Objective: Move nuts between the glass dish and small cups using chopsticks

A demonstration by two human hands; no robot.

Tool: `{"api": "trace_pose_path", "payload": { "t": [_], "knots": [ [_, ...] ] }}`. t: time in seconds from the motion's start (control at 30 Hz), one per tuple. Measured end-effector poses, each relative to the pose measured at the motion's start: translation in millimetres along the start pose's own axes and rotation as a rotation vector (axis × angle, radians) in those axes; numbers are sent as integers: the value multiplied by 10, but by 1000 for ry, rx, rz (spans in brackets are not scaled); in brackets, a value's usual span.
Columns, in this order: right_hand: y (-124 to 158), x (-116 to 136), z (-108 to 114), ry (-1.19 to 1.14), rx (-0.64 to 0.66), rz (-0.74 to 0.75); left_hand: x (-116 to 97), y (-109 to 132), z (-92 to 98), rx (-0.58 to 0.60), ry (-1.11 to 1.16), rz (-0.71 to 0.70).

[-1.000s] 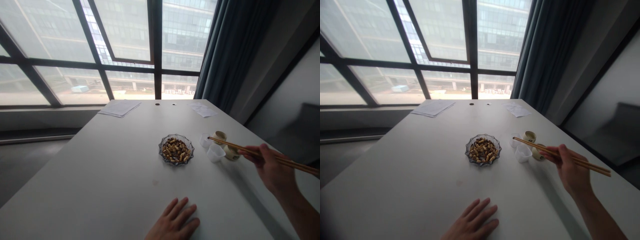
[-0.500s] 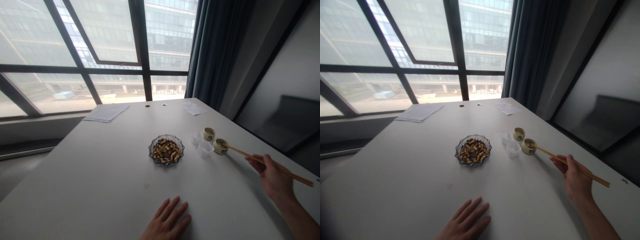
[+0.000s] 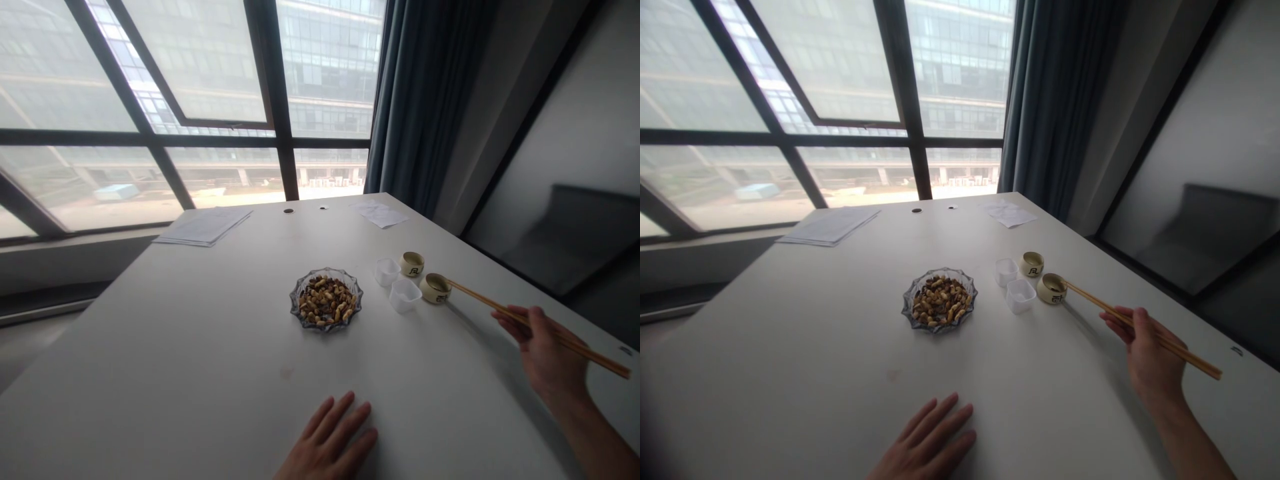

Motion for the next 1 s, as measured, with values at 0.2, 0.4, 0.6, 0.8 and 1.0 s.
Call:
{"api": "trace_pose_path", "payload": {
  "t": [0.2, 0.4, 0.6, 0.8, 1.0],
  "knots": [
    [211, 219, -230, 10, 121, 103, -3, 4, -5, 1, 15, 13],
    [703, 540, -1040, 152, 534, 233, 0, 5, -23, -26, 10, 18],
    [1164, 458, -1870, 198, 957, 238, 0, 37, -53, -32, -23, 11],
    [1305, 332, -2200, 320, 1054, 215, -7, 53, -90, -72, -48, 27],
    [1348, 281, -2265, 367, 1096, 130, -19, 39, -76, -74, -64, 41]
  ]
}}
Point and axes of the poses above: each hand's wrist, its own y-axis away from the middle knuckle, its own z-axis out of the back of the hand, x = y × z, the point moved 6 cm from there along -y, towards the middle knuckle, and after that the axes turned 10 degrees about y, right-handed, at the moved point
